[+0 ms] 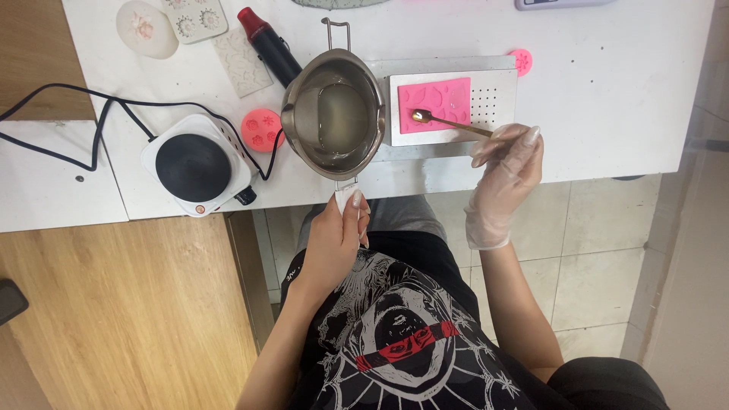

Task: Melt wax in a melting pot using a heat gun and scoop or pour the liquid wax into silicone molds.

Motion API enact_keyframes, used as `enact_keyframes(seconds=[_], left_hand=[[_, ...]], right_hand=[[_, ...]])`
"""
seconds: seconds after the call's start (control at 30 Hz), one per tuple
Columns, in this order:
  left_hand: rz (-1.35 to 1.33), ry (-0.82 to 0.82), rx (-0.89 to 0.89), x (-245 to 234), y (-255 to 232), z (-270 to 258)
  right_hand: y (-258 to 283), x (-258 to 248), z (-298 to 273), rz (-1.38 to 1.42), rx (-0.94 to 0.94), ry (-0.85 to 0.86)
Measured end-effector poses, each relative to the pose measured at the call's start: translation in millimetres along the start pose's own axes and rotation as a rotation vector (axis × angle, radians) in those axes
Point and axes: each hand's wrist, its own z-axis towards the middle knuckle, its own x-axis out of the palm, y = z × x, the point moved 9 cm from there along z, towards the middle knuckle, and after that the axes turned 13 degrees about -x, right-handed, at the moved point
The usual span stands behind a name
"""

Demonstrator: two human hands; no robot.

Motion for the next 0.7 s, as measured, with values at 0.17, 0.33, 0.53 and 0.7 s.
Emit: enact_keyframes(seconds=[0.17, 0.33, 0.53, 0.7], left_hand=[[0.012, 0.0, -0.001, 0, -2, 0], [0.01, 0.005, 0.002, 1, 0, 0], [0.007, 0.011, 0.001, 3, 0, 1], [0.008, 0.005, 0.006, 4, 1, 1]], right_hand=[[11, 1, -1, -0.066, -0.076, 0.059], [31, 6, -5, -0.17, -0.191, 0.138], [53, 21, -5, -0.317, -0.367, 0.3], [66, 34, -7, -0.394, -0.51, 0.409]])
